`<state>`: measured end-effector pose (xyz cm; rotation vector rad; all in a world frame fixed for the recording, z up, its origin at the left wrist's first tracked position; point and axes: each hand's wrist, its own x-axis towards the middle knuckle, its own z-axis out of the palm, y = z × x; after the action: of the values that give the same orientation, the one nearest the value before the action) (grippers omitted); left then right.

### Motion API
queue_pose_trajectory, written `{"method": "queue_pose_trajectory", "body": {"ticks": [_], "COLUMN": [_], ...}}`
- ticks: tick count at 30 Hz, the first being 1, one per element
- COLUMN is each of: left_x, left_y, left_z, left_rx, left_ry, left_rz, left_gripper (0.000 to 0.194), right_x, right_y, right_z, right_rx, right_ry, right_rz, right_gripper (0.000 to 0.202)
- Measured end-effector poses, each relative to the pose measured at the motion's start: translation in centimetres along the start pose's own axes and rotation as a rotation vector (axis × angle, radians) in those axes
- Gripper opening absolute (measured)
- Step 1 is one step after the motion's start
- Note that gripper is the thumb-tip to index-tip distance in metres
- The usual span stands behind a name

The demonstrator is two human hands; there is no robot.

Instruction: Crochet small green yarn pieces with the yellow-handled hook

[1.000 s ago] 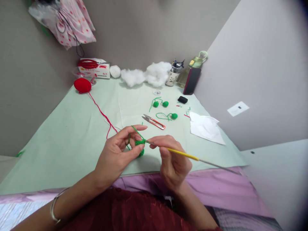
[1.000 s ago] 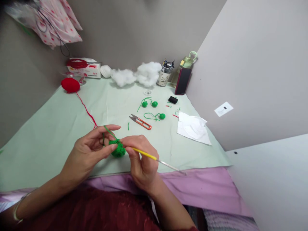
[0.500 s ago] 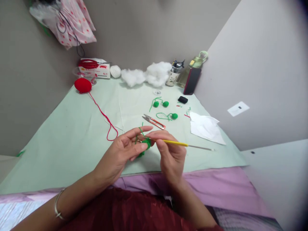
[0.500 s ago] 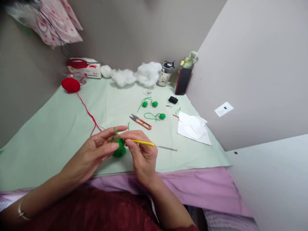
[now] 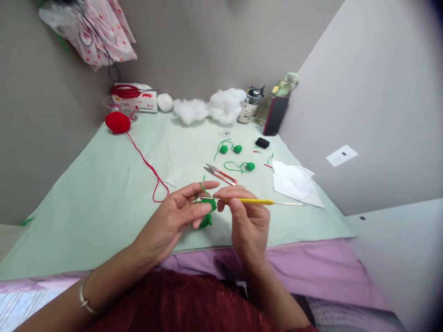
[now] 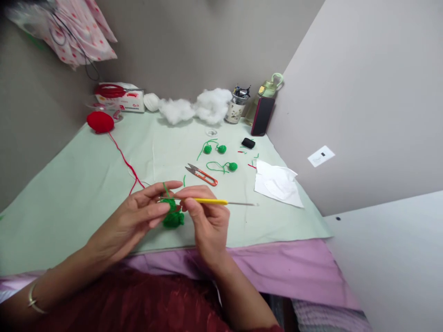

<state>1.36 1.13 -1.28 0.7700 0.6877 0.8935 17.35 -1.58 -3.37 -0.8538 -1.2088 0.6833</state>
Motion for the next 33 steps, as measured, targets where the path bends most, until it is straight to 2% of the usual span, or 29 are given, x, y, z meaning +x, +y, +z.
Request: {"method": "queue_pose_trajectory", "body": {"ticks": [3, 7, 11, 14, 17, 19, 22, 25, 28, 30, 33], "left_x": [-0.4, -0.6, -0.6, -0.4, -0.5, -0.6, -0.8, -0.7, -0.4, -0.3, -0.2], "left_y": [-0.1, -0.1, -0.3, -0.6, -0.8, -0.9, -1.0, -0.9, -0.5, -0.1, 0.5], "left_z": [0.1, -0.4, -1.0, -1.1, -1.0, -0.8, -0.5, -0.3, -0.2, -0.3, -0.5], "left_rx": [0.123, 0.184, 0.222, 0.286, 0.409, 0.478, 0.513, 0.409, 0.145, -0.002, -0.074], "left_ry": [-0.027, -0.004, 0.019, 0.022, 0.101, 0.156, 0.187, 0.164, 0.080, 0.033, 0.029], "left_rz": [0.061, 0.077, 0.087, 0.133, 0.243, 0.311, 0.348, 0.296, 0.075, -0.068, -0.089], "left_gripper": [0.026, 0.026, 0.028, 0.030, 0.033, 0.035, 0.034, 0.039, 0.052, 0.053, 0.047], "right_x": [0.0, 0.2, 0.1, -0.3, -0.7, -0.8, -0.9, -1.0, -1.2, -1.2, -0.7], "right_y": [0.3, 0.7, 0.3, -0.2, -0.5, -0.4, 0.0, 0.4, 0.7, 0.7, 0.3], "right_z": [0.0, -0.3, -0.5, -0.6, -0.8, -0.9, -0.8, -0.8, -0.7, -0.7, -0.6], "right_rx": [-0.004, 0.140, 0.140, -0.057, -0.283, -0.354, -0.415, -0.571, -0.685, -0.564, -0.237], "right_ry": [0.002, 0.001, -0.013, -0.035, -0.101, -0.151, -0.177, -0.178, -0.171, -0.122, -0.022], "right_rz": [0.035, 0.148, 0.139, 0.040, -0.172, -0.311, -0.410, -0.558, -0.644, -0.538, -0.255], "right_gripper": [0.014, 0.019, 0.021, 0.022, 0.023, 0.026, 0.029, 0.031, 0.038, 0.034, 0.025]}}
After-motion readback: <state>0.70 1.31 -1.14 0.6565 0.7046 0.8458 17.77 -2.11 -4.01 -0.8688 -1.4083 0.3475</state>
